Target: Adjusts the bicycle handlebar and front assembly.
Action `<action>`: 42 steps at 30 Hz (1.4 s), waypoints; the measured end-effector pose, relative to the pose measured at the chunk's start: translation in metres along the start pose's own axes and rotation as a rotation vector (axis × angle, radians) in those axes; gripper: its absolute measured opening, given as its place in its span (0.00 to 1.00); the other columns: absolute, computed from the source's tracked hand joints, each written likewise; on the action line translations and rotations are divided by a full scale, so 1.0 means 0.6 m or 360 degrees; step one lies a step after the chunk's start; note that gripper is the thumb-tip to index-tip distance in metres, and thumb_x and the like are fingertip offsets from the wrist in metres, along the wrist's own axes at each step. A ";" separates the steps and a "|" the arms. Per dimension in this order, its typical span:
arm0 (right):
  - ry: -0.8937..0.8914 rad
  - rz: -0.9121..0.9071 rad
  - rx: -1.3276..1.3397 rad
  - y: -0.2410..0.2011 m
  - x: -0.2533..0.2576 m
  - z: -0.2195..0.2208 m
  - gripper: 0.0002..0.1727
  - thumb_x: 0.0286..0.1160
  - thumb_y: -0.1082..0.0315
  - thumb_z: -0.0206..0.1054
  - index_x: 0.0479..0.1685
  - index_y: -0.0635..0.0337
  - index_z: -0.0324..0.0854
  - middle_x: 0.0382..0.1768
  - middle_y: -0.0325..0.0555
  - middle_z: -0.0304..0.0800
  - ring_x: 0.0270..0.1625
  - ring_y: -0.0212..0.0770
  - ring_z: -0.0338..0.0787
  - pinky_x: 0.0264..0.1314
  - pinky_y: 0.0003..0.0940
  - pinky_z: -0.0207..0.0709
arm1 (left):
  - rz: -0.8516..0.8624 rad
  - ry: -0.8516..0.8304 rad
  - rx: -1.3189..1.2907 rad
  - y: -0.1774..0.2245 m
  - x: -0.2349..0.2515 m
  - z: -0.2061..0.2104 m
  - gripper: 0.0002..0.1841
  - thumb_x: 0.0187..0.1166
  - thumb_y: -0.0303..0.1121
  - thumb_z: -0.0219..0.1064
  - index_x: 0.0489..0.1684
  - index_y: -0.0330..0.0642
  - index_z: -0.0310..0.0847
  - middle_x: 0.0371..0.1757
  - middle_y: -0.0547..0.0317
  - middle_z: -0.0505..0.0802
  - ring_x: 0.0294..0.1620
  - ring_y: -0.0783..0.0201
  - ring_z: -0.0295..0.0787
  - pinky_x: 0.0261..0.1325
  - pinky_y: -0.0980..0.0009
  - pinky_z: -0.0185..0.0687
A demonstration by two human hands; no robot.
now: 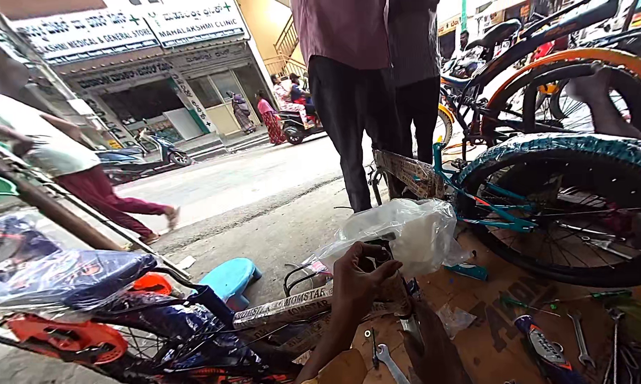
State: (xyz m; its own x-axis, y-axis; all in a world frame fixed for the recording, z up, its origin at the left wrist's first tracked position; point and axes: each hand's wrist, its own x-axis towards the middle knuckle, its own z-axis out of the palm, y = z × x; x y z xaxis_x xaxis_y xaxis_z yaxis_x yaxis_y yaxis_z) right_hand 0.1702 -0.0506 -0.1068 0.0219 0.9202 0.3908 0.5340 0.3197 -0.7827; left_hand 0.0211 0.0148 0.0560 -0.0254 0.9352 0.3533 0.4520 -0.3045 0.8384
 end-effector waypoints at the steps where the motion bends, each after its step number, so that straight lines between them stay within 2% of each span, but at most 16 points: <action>1: 0.0009 -0.0011 -0.0011 0.001 0.000 0.001 0.37 0.71 0.60 0.72 0.83 0.61 0.70 0.73 0.56 0.81 0.73 0.53 0.84 0.72 0.50 0.81 | -0.0006 -0.0015 -0.0001 0.000 0.000 -0.002 0.21 0.57 0.43 0.89 0.47 0.50 0.91 0.26 0.64 0.91 0.20 0.66 0.84 0.26 0.70 0.84; 4: 0.0019 -0.0011 -0.0015 0.000 -0.001 0.002 0.38 0.70 0.60 0.73 0.83 0.61 0.70 0.73 0.56 0.82 0.72 0.53 0.85 0.72 0.49 0.82 | 0.0001 -0.0082 -0.0006 -0.001 -0.001 -0.007 0.20 0.60 0.45 0.87 0.49 0.52 0.92 0.26 0.65 0.92 0.19 0.67 0.83 0.25 0.70 0.83; 9: 0.0020 0.0014 -0.0007 0.001 -0.003 0.004 0.38 0.70 0.59 0.73 0.84 0.60 0.70 0.74 0.57 0.81 0.72 0.52 0.85 0.70 0.49 0.83 | 0.0046 -0.0178 -0.0050 -0.003 0.002 -0.009 0.18 0.67 0.44 0.83 0.54 0.54 0.93 0.31 0.65 0.94 0.22 0.67 0.86 0.30 0.69 0.87; 13: 0.0006 0.0045 -0.0006 0.002 -0.002 0.004 0.39 0.70 0.58 0.74 0.84 0.58 0.69 0.73 0.56 0.81 0.71 0.52 0.86 0.68 0.49 0.84 | 0.0047 -0.0294 -0.0228 -0.015 0.007 -0.014 0.21 0.68 0.40 0.83 0.61 0.53 0.91 0.35 0.59 0.95 0.26 0.63 0.87 0.34 0.67 0.88; 15: -0.0001 0.0053 -0.0008 0.001 -0.002 0.003 0.39 0.69 0.58 0.74 0.84 0.58 0.70 0.73 0.57 0.81 0.71 0.53 0.86 0.68 0.50 0.85 | 0.0057 -0.0363 -0.0261 -0.025 0.011 -0.019 0.22 0.70 0.43 0.81 0.65 0.56 0.89 0.45 0.60 0.94 0.29 0.63 0.86 0.37 0.66 0.87; 16: -0.0004 0.0062 -0.0001 0.000 -0.001 0.002 0.39 0.69 0.59 0.74 0.84 0.59 0.70 0.73 0.57 0.81 0.70 0.53 0.86 0.67 0.51 0.85 | 0.0068 -0.0393 -0.0251 -0.028 0.013 -0.022 0.21 0.72 0.44 0.79 0.65 0.57 0.90 0.54 0.64 0.93 0.32 0.64 0.87 0.40 0.66 0.88; 17: -0.0012 0.0069 0.0009 -0.001 -0.001 0.002 0.39 0.69 0.59 0.74 0.84 0.59 0.70 0.73 0.57 0.81 0.71 0.53 0.86 0.68 0.50 0.84 | 0.0077 -0.0401 -0.0238 -0.029 0.014 -0.025 0.19 0.72 0.44 0.78 0.62 0.57 0.91 0.60 0.66 0.91 0.35 0.65 0.87 0.41 0.67 0.88; 18: -0.0016 0.0071 0.0017 -0.001 -0.001 0.002 0.39 0.69 0.59 0.75 0.84 0.58 0.70 0.74 0.57 0.80 0.71 0.53 0.85 0.68 0.50 0.84 | 0.0078 -0.0380 -0.0223 -0.029 0.014 -0.025 0.18 0.72 0.43 0.79 0.59 0.55 0.93 0.61 0.67 0.91 0.35 0.65 0.87 0.41 0.67 0.88; 24: -0.0021 0.0055 0.0007 -0.002 -0.001 0.001 0.39 0.70 0.58 0.74 0.84 0.59 0.70 0.75 0.57 0.80 0.72 0.53 0.85 0.69 0.50 0.84 | -0.0008 -0.0115 -0.0014 -0.013 0.004 -0.011 0.18 0.64 0.48 0.84 0.46 0.51 0.93 0.39 0.66 0.93 0.26 0.67 0.85 0.32 0.70 0.85; 30: 0.0018 0.0021 0.0007 -0.002 -0.003 0.002 0.39 0.69 0.59 0.74 0.84 0.62 0.69 0.72 0.60 0.81 0.69 0.56 0.87 0.65 0.55 0.85 | -0.0137 0.0037 0.0250 0.004 0.002 0.000 0.25 0.57 0.58 0.85 0.37 0.49 0.86 0.27 0.65 0.87 0.22 0.67 0.81 0.29 0.66 0.82; 34: 0.0018 0.0024 -0.0030 0.000 -0.003 0.004 0.39 0.70 0.58 0.73 0.83 0.61 0.70 0.72 0.59 0.82 0.69 0.55 0.87 0.66 0.54 0.84 | -0.0137 0.0054 0.0272 0.006 0.002 0.001 0.25 0.55 0.58 0.86 0.37 0.50 0.87 0.28 0.66 0.87 0.21 0.67 0.80 0.29 0.65 0.81; 37: 0.0027 0.0033 -0.0042 0.000 -0.005 0.005 0.38 0.70 0.58 0.73 0.83 0.61 0.70 0.72 0.60 0.82 0.69 0.56 0.87 0.66 0.54 0.84 | 0.0063 0.0065 0.0251 -0.002 -0.004 -0.001 0.21 0.60 0.55 0.85 0.41 0.52 0.91 0.37 0.70 0.91 0.24 0.71 0.81 0.30 0.70 0.81; 42: 0.0059 -0.0008 -0.0050 0.004 -0.007 0.010 0.38 0.71 0.57 0.72 0.83 0.63 0.71 0.73 0.60 0.82 0.70 0.56 0.86 0.68 0.53 0.84 | 0.0079 0.0046 0.0203 -0.008 -0.005 -0.005 0.19 0.61 0.53 0.84 0.43 0.55 0.92 0.39 0.72 0.92 0.23 0.72 0.81 0.28 0.72 0.81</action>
State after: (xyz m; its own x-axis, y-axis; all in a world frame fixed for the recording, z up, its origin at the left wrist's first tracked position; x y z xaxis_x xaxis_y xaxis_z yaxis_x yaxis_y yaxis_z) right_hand 0.1661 -0.0522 -0.1132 0.0504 0.9094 0.4128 0.5603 0.3164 -0.7655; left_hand 0.0165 0.0127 0.0521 -0.0254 0.9134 0.4064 0.5628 -0.3229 0.7609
